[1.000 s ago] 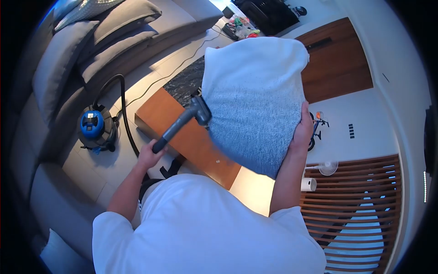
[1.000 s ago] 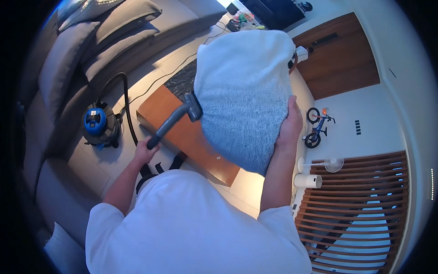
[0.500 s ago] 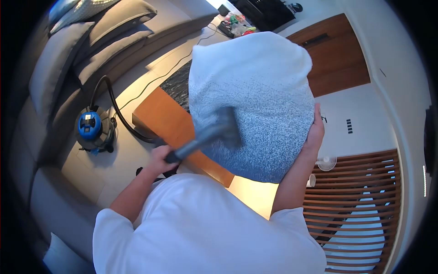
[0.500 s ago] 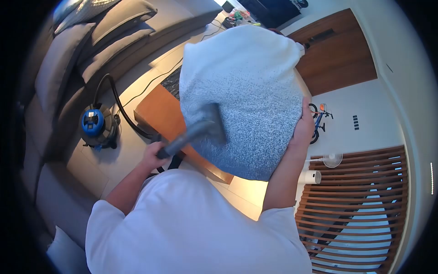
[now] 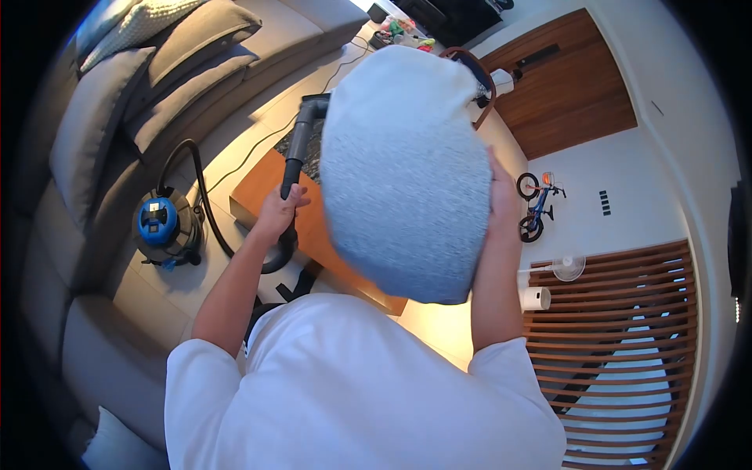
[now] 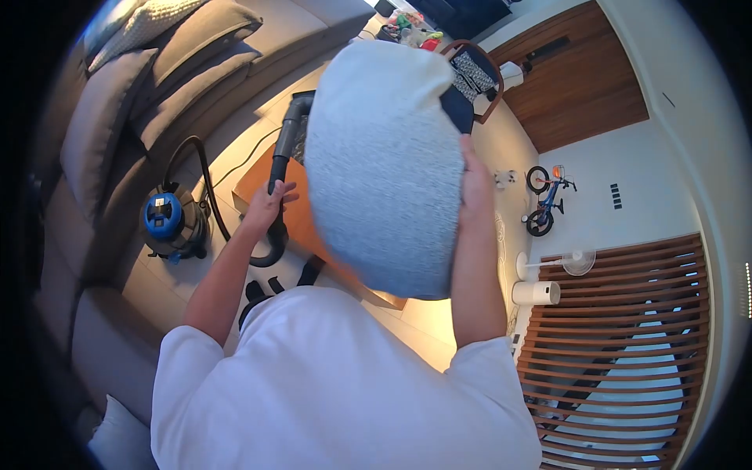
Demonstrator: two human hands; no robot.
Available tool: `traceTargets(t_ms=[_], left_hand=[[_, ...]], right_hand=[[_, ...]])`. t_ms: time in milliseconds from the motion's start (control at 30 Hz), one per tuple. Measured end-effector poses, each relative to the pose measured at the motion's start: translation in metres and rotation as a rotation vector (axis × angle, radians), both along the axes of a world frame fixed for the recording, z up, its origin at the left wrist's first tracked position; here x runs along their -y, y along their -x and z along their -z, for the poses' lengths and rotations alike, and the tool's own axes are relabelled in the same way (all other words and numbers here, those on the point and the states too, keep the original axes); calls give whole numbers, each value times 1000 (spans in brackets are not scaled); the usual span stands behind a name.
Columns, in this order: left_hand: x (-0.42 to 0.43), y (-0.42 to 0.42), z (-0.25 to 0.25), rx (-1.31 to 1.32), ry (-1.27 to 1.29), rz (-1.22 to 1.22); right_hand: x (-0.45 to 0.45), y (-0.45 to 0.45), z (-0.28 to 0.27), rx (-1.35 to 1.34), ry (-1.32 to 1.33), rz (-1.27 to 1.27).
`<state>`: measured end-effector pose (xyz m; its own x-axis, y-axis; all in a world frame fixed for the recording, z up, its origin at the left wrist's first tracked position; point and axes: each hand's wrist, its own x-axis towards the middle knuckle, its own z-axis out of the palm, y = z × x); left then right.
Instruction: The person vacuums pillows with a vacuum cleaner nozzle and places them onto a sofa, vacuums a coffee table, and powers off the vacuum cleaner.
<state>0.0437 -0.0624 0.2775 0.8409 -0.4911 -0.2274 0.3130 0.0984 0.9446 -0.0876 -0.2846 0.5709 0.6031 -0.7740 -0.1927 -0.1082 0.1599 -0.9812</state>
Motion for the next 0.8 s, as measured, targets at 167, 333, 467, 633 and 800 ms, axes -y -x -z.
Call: traceTargets(t_ms=[167, 333, 467, 633, 800], left_hand=[[-3, -2, -20, -410, 156, 8], [-4, 7, -34, -128, -16, -1], [-41, 29, -45, 102, -147, -178], [-90, 71, -78, 507, 177, 111], [-108, 75, -32, 507, 33, 334]], right_hand=[[22, -47, 64, 213, -331, -153], [28, -76, 67, 183, -302, -221], [64, -79, 87, 213, -239, -212], [25, -42, 57, 103, 292, -281], [-48, -2, 6, 217, 858, -341]])
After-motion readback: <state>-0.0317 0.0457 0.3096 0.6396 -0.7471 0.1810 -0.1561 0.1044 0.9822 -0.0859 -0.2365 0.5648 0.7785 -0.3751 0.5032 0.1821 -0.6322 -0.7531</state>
